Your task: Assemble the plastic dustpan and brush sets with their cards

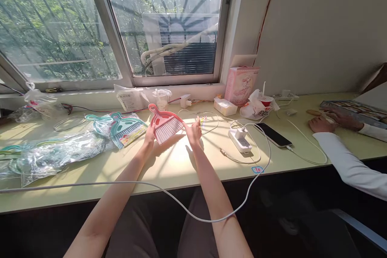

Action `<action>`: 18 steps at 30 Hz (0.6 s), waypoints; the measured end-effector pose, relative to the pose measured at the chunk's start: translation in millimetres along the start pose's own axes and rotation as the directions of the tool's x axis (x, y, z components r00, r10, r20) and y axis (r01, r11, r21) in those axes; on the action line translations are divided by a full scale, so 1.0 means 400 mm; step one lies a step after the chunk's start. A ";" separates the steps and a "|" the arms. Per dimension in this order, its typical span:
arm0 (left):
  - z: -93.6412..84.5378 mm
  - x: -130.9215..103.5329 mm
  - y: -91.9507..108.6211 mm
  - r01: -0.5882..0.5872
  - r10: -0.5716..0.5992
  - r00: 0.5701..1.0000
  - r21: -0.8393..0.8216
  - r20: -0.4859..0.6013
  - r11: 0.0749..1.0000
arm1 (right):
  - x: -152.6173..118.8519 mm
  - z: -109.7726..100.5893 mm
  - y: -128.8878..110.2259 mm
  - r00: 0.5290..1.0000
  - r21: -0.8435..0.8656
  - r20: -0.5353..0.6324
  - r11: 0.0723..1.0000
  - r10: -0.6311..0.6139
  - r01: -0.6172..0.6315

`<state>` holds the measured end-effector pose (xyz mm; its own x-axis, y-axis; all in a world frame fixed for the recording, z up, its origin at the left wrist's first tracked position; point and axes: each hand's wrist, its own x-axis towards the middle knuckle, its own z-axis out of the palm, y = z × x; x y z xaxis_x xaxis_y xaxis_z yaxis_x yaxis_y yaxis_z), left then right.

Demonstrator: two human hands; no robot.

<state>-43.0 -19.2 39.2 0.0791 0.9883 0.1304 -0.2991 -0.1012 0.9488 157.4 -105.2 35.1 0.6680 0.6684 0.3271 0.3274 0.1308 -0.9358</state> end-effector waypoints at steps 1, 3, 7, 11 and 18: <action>0.000 -0.010 -0.001 -0.060 0.060 0.998 0.024 0.002 0.998 | -0.004 0.005 -0.007 0.996 -0.047 -0.074 0.998 -0.054 0.051; 0.007 -0.041 -0.008 -0.165 0.159 0.985 0.081 0.071 0.983 | -0.016 0.024 -0.023 0.987 -0.109 -0.049 0.983 -0.153 0.147; 0.024 -0.110 -0.030 -0.280 0.231 0.942 0.193 0.242 0.940 | -0.042 0.064 -0.038 0.932 -0.106 0.241 0.947 -0.272 0.304; 0.025 -0.126 -0.025 -0.293 0.212 0.926 0.241 0.313 0.925 | -0.038 0.066 -0.034 0.932 -0.137 0.236 0.940 -0.274 0.311; 0.038 -0.115 0.002 -0.315 0.266 0.909 0.108 0.322 0.943 | -0.010 0.052 -0.055 0.962 -0.155 0.154 0.956 -0.226 0.249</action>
<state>-32.5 -66.5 38.5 0.2983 0.8343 0.4636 -0.2038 -0.4189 0.8849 133.5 -95.7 51.8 0.4659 0.7261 0.5057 0.5833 0.1777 -0.7926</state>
